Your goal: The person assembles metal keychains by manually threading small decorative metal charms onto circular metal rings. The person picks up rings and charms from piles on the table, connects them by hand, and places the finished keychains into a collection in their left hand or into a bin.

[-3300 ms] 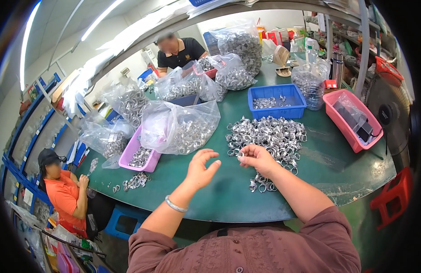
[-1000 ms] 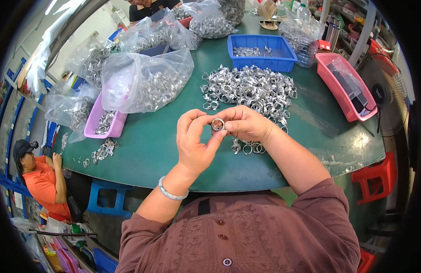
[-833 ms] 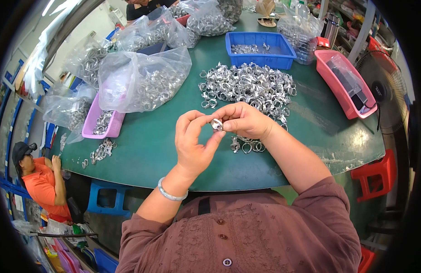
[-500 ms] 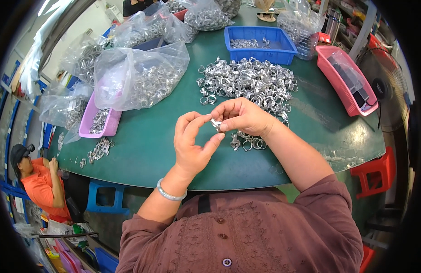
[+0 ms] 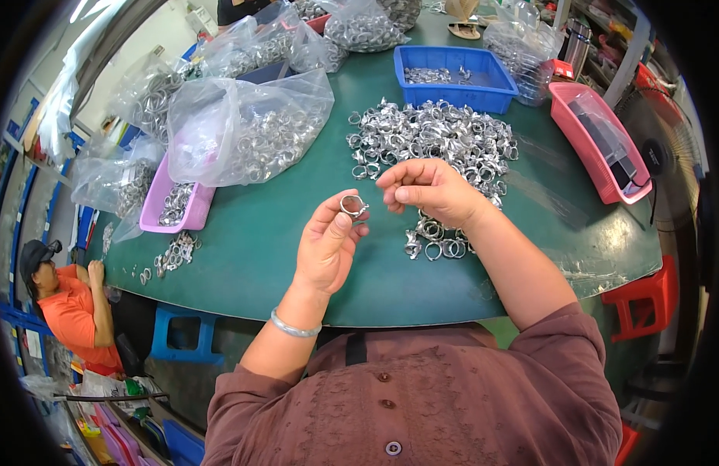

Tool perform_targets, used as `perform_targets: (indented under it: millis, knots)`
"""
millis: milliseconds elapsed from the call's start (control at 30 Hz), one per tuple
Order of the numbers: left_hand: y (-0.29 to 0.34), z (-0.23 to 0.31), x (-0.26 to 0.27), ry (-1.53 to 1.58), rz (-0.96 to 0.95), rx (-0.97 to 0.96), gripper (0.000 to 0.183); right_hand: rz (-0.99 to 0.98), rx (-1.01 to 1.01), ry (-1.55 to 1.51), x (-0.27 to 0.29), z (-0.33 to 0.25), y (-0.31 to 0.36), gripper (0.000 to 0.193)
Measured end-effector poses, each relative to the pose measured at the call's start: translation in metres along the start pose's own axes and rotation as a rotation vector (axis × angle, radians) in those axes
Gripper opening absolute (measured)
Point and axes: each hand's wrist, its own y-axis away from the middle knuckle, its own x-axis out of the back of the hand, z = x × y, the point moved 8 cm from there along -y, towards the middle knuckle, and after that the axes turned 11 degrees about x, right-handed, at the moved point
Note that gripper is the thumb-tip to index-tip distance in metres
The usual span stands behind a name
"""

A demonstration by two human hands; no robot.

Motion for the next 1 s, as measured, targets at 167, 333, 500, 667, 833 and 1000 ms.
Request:
perform_targets:
  millis: [167, 333, 500, 667, 833, 1000]
  knots:
    - [-0.003, -0.007, 0.011, 0.271, 0.051, 0.17, 0.027, 0.131, -0.061, 0.28, 0.019, -0.011, -0.001, 0.019]
    - [-0.007, -0.002, 0.024, 0.365, 0.086, 0.202, 0.028, 0.165, 0.063, 0.947, 0.032, -0.019, -0.003, 0.015]
    - [-0.019, -0.006, 0.048, 0.169, 0.271, 0.343, 0.024, -0.096, 0.289, 1.675, 0.002, -0.019, -0.011, 0.014]
    - [-0.047, -0.006, 0.044, 0.077, 0.264, 0.396, 0.021, -0.116, 0.277, 1.95, -0.01, -0.016, -0.017, 0.021]
    - [-0.073, -0.015, 0.031, -0.094, 0.176, 0.475, 0.018, -0.107, 0.27, 2.013, -0.013, -0.01, -0.017, 0.011]
    - [-0.08, -0.018, 0.029, -0.278, 0.142, 0.498, 0.019, -0.065, 0.296, 1.896, -0.009, -0.014, -0.016, 0.009]
